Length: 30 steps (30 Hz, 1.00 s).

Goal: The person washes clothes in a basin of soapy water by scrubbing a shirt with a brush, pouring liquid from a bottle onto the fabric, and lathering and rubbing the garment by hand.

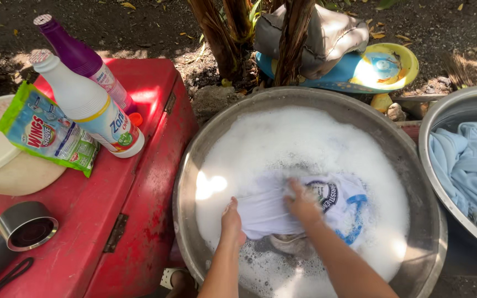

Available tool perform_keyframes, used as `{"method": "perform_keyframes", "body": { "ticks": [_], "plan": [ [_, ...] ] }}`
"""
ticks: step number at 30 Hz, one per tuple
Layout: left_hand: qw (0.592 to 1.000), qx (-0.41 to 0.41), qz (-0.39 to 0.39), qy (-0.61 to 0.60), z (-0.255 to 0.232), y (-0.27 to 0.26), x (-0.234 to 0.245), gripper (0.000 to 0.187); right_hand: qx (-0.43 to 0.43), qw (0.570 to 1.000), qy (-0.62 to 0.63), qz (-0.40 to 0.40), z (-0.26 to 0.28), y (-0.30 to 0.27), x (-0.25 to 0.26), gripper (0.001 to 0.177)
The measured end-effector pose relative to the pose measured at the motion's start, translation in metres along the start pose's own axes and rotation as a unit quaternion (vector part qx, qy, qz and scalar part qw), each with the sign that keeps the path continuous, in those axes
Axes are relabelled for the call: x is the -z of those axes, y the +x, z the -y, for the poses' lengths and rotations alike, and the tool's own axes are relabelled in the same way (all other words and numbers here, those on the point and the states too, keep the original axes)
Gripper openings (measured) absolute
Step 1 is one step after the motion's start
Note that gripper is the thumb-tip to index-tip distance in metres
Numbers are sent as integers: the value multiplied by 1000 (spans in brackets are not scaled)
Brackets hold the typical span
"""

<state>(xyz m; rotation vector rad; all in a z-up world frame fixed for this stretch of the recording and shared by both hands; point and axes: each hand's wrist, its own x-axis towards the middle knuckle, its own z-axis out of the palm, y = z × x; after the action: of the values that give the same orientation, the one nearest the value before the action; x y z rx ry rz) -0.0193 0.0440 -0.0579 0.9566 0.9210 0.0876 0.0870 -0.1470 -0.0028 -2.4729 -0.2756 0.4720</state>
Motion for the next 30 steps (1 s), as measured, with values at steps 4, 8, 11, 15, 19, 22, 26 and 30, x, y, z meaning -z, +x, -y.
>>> {"method": "perform_keyframes", "body": {
  "ticks": [4, 8, 11, 15, 19, 22, 26, 30],
  "plan": [
    [998, 30, 21, -56, 3, 0, -11, 70, 165, 957, 96, -218, 31, -18, 0, 54],
    [994, 39, 55, -81, -5, -36, -21, 63, 99, 977, 186, 20, 49, -47, -41, 60],
    [987, 69, 84, -115, -44, -88, -22, 56, 70, 971, -229, 17, 10, -27, -21, 57],
    [985, 57, 83, -143, -94, -111, -24, 52, 52, 972, -157, -165, -54, 4, 50, 75],
    [989, 20, 137, 56, -71, -81, -11, 44, -12, 968, 114, -223, -92, -25, 81, 77],
    [964, 23, 156, 214, -15, -47, -6, 40, -11, 963, 259, 69, -108, -41, 62, 77],
    [961, 7, 107, 255, 17, -24, -4, 48, 33, 992, -5, 122, -116, -59, 55, 64],
    [983, -140, 122, 13, -15, -54, -13, 43, -62, 973, 159, 158, -123, -68, 97, 57]
  ]
}}
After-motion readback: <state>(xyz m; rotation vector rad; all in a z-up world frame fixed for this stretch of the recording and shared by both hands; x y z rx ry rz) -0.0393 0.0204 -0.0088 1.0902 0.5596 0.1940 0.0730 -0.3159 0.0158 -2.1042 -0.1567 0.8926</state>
